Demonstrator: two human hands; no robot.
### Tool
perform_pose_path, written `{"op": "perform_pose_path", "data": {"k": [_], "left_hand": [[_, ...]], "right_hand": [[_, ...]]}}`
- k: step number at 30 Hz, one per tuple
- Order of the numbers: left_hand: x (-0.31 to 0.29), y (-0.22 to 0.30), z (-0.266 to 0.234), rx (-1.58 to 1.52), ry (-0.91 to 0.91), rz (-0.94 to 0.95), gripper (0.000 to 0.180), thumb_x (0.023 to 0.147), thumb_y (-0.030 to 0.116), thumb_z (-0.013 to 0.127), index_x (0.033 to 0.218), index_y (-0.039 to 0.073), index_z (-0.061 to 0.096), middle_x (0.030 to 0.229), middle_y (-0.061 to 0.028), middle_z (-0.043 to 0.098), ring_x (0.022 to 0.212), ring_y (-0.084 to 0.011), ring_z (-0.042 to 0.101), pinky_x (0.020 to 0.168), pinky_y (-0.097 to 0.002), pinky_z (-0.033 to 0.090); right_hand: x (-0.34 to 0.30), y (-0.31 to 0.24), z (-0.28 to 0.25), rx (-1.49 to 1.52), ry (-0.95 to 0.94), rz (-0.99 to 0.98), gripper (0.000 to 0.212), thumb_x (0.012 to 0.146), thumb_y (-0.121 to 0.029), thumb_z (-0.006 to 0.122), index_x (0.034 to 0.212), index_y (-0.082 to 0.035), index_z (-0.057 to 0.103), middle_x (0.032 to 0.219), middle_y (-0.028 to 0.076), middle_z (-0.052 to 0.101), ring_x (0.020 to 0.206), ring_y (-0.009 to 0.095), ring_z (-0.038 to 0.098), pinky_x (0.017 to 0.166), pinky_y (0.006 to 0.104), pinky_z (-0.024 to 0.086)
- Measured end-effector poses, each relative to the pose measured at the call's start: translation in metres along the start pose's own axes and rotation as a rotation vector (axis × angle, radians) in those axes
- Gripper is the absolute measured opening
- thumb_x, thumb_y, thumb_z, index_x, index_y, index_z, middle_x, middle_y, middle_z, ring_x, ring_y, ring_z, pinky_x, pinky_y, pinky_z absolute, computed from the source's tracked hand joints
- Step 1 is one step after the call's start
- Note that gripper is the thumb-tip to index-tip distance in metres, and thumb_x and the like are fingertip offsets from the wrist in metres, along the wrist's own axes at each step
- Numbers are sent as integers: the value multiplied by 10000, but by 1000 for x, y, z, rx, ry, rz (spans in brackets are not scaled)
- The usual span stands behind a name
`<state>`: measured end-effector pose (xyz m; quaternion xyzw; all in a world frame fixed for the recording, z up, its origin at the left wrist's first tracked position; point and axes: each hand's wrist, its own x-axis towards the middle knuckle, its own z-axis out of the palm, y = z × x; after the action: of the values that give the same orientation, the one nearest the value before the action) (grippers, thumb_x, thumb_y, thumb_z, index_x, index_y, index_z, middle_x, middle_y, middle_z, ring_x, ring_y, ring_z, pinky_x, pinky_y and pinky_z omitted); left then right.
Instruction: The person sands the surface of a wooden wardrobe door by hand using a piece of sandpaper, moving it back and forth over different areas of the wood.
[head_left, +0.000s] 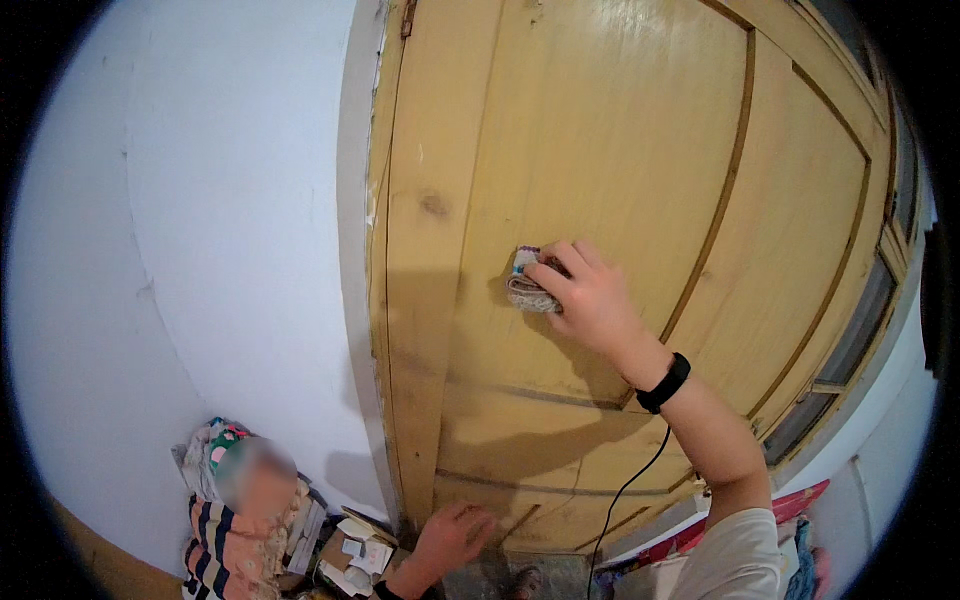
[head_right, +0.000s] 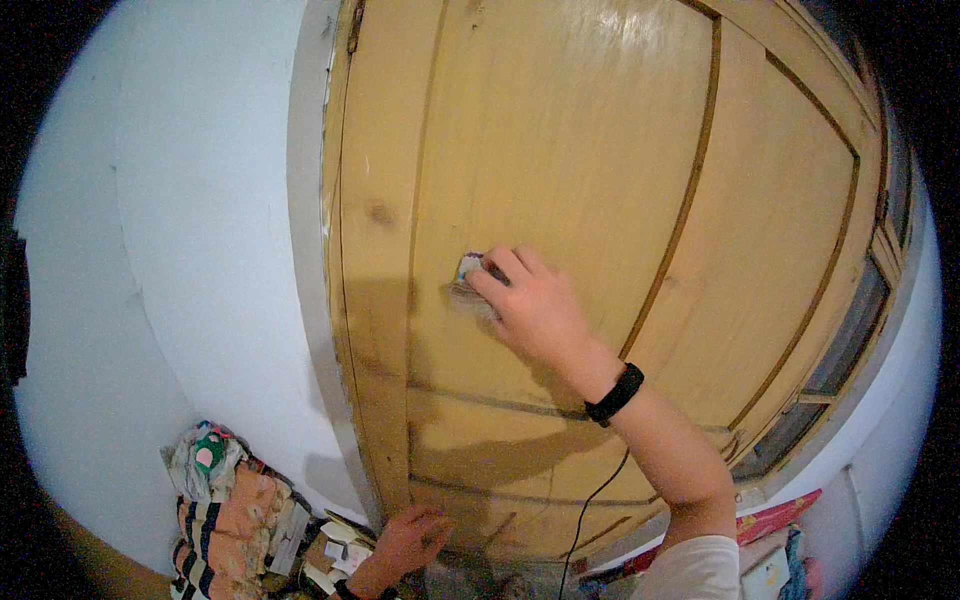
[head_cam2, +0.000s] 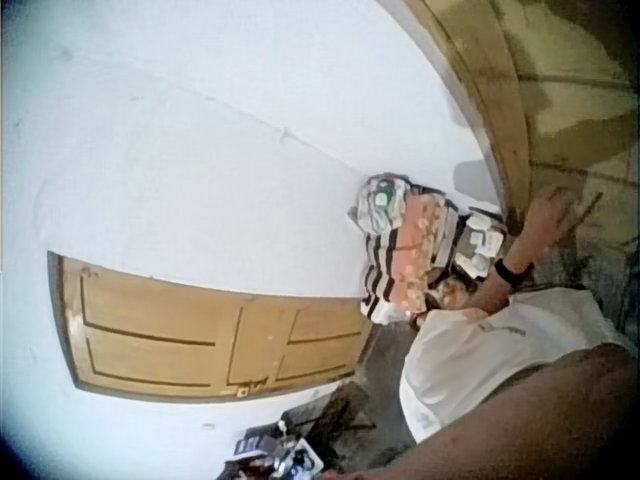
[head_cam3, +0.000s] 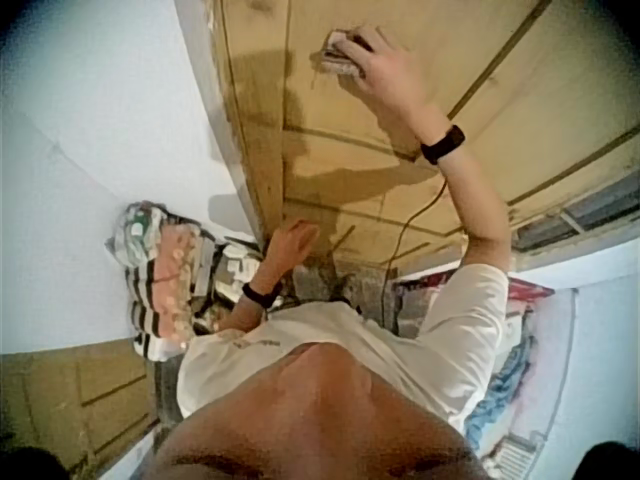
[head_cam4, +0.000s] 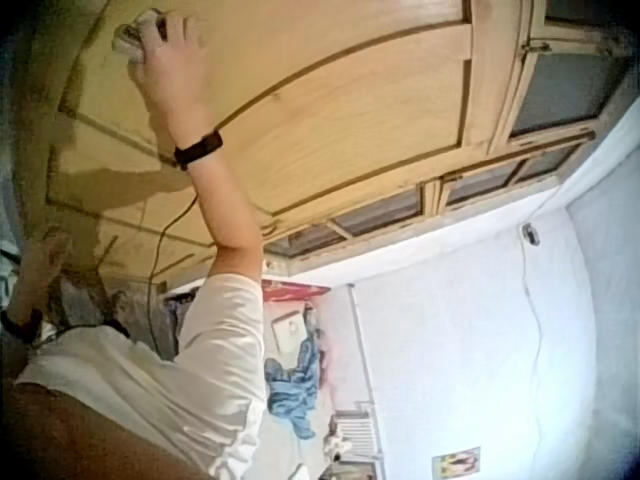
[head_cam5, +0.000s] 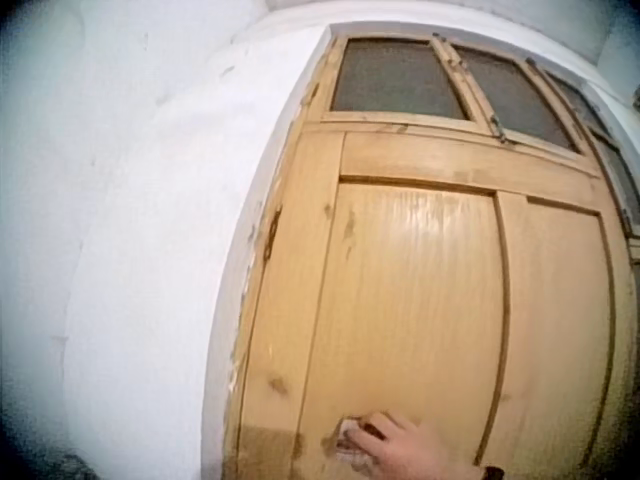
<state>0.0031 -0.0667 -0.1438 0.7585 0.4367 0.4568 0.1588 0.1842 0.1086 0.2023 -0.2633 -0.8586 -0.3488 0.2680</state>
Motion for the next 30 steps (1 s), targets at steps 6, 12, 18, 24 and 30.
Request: {"op": "perform_pose_path", "data": {"k": [6, 12, 18, 24, 30], "left_hand": [[-5, -9, 8, 2, -1, -23, 228, 922, 226, 826, 1113, 107, 794, 1133, -155, 764, 1044, -370, 747, 889, -478, 634], [-3, -2, 4, 21, 11, -48, 200, 930, 229, 826, 1081, 100, 801, 1117, -147, 765, 1022, -362, 747, 882, -463, 630], [-2, -5, 4, 17, 28, -34, 191, 928, 210, 823, 1085, 101, 802, 1113, -144, 763, 1022, -357, 744, 892, -461, 624], [-1, -5, 4, 29, 39, 10, 196, 919, 189, 825, 1086, 90, 797, 1103, -145, 761, 1012, -355, 740, 884, -460, 624], [-1, -1, 2, 22, 42, -1, 183, 930, 173, 818, 1088, 86, 785, 1081, -137, 741, 988, -354, 725, 857, -459, 617]], "right_hand": [[-24, -12, 23, 15, -77, -31, 433, 787, -96, 769, 1206, -160, 678, 1191, 40, 619, 1126, 266, 632, 757, 415, 623], [-48, -24, 43, 43, -163, -89, 487, 783, -130, 761, 1260, -150, 664, 1242, 66, 607, 1148, 284, 625, 817, 404, 624], [-58, -31, 54, 124, -195, -82, 498, 774, -103, 756, 1263, -140, 671, 1264, 81, 605, 1148, 312, 618, 857, 427, 616], [-27, -17, 19, 191, -47, 27, 482, 740, -57, 783, 1204, -143, 682, 1218, 85, 614, 1130, 328, 620, 865, 454, 595], [-20, -2, 18, 114, 25, 63, 488, 750, -80, 821, 1209, -159, 677, 1212, 68, 622, 1132, 307, 626, 832, 454, 597]]}}
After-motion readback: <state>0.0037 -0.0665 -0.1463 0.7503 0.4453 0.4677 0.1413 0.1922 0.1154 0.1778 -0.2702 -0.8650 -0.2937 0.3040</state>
